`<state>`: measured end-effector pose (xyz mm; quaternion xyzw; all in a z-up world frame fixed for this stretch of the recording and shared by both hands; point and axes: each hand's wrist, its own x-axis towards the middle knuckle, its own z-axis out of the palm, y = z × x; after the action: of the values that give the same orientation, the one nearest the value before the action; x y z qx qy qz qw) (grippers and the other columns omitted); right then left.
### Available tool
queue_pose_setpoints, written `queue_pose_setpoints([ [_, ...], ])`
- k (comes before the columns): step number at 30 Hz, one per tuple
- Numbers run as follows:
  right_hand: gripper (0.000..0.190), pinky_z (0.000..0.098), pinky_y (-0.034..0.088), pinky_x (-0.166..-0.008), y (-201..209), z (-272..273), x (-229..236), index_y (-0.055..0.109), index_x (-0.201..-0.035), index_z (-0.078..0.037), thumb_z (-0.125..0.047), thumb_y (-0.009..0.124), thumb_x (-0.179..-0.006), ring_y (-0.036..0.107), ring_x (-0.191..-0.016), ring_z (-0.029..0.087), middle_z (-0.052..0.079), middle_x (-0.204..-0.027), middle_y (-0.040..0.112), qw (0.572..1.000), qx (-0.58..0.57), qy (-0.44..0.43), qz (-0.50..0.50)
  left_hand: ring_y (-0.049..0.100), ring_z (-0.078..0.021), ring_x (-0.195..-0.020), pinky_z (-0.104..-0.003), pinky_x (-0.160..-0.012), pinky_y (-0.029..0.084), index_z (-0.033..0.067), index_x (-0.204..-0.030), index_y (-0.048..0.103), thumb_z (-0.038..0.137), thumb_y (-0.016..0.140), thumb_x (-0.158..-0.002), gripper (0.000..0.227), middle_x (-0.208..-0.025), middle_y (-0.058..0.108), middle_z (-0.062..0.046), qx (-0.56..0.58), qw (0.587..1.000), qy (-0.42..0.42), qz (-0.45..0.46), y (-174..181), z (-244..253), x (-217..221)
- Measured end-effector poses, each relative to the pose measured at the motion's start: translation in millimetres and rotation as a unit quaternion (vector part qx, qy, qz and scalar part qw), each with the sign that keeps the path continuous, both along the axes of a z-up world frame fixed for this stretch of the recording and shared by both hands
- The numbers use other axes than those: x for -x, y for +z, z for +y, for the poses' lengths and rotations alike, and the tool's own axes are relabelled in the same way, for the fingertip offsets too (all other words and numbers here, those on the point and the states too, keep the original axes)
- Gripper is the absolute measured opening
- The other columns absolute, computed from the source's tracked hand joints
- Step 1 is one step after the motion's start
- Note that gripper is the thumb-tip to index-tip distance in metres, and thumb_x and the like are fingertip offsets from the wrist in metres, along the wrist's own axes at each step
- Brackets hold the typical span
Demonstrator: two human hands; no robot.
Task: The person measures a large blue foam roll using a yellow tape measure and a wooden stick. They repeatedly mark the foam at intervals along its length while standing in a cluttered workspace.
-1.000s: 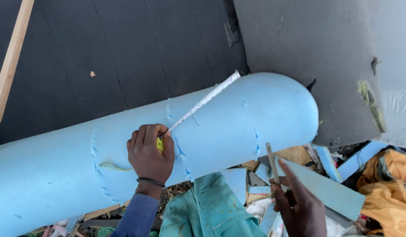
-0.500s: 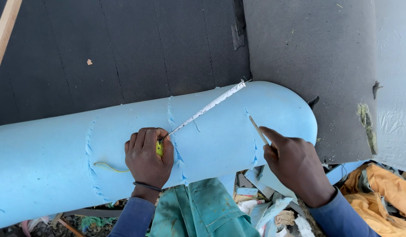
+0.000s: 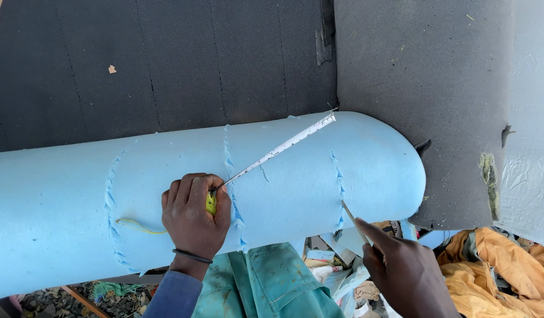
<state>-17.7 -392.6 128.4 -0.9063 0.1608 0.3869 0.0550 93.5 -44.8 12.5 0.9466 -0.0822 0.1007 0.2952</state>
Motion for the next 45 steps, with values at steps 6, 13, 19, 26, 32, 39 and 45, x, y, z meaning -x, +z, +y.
queue_pose_setpoints([
  [6, 0.066, 0.0514, 0.056, -0.070, -10.9, -5.7, 1.2, 0.058, -0.168, -0.052, -0.037, 0.063, -0.104, 0.075, -0.060, 0.034, 0.006, -0.072, 0.082, 0.999, -0.007, -0.005, -0.041, 0.067, -0.0340, -0.097, -0.054, -0.086, 0.047, 0.0179, -0.109, 0.075, 0.025, 0.071, -0.108, 0.008, -0.112, 0.077, -0.001, 0.010, 1.000, -0.001, -0.005, 0.5, 1.0, -0.2],
  [13, 0.071, 0.0311, 0.070, -0.069, 5.6, -23.7, -3.2, 0.047, -0.168, -0.074, -0.058, 0.067, -0.101, 0.085, -0.059, 0.006, -0.022, -0.091, 0.090, 0.995, 0.007, -0.080, 0.062, 0.068, -0.0327, -0.098, -0.053, -0.085, 0.047, 0.0187, -0.106, 0.076, 0.026, 0.071, -0.105, 0.009, -0.110, 0.078, 0.000, 0.003, 0.999, 0.007, 0.035, 6.4, 1.1, -2.7],
  [19, 0.052, 0.0439, 0.059, -0.072, 59.1, -3.0, -102.5, 0.081, -0.158, -0.031, -0.018, 0.077, -0.107, 0.077, -0.062, 0.032, 0.007, -0.107, 0.090, 0.913, -0.136, -0.383, -0.032, 0.068, -0.0333, -0.098, -0.053, -0.085, 0.048, 0.0202, -0.103, 0.077, 0.027, 0.071, -0.103, 0.009, -0.109, 0.079, 0.001, 0.017, 0.997, 0.010, 0.077, 7.9, 0.8, -9.9],
  [26, 0.045, 0.0732, 0.042, -0.083, 72.2, 7.2, -162.6, 0.059, -0.172, 0.010, -0.002, 0.060, -0.128, 0.046, -0.105, 0.048, 0.040, -0.145, 0.062, 0.631, -0.527, -0.565, -0.071, 0.066, -0.0313, -0.087, -0.048, -0.078, 0.047, 0.0195, -0.098, 0.074, 0.023, 0.073, -0.099, 0.003, -0.097, 0.075, 0.000, 0.062, 0.992, 0.016, 0.107, 16.0, 2.4, -19.8],
  [32, 0.069, 0.0891, 0.057, -0.116, -43.4, -74.2, -93.4, 0.044, -0.179, 0.014, 0.013, 0.090, -0.128, 0.051, -0.156, 0.060, 0.040, -0.174, 0.056, 0.329, -0.808, -0.486, -0.053, 0.067, -0.0298, -0.092, -0.050, -0.081, 0.049, 0.0190, -0.104, 0.074, 0.024, 0.072, -0.100, 0.006, -0.103, 0.075, 0.000, 0.089, 0.983, 0.013, 0.158, 10.8, 7.3, -20.4],
  [39, 0.069, 0.0817, 0.048, -0.121, 15.2, 7.2, -168.9, 0.043, -0.176, -0.006, -0.005, 0.026, -0.110, 0.056, -0.163, 0.049, 0.022, -0.177, 0.054, 0.718, -0.350, -0.593, -0.100, 0.067, -0.0276, -0.089, -0.047, -0.076, 0.049, 0.0227, -0.100, 0.074, 0.023, 0.072, -0.097, 0.003, -0.097, 0.076, 0.005, 0.057, 0.976, 0.021, 0.211, 18.4, 4.5, -34.7],
  [45, 0.066, 0.0707, 0.061, -0.092, -34.5, -15.0, -142.7, 0.063, -0.142, 0.007, -0.053, 0.048, -0.119, 0.074, -0.125, 0.055, 0.034, -0.128, 0.069, 0.792, -0.327, -0.454, -0.243, 0.066, -0.0261, -0.086, -0.046, -0.074, 0.052, 0.0197, -0.096, 0.073, 0.013, 0.074, -0.095, 0.007, -0.093, 0.075, 0.001, 0.074, 0.966, -0.043, 0.244, 11.9, 16.1, -69.7],
])
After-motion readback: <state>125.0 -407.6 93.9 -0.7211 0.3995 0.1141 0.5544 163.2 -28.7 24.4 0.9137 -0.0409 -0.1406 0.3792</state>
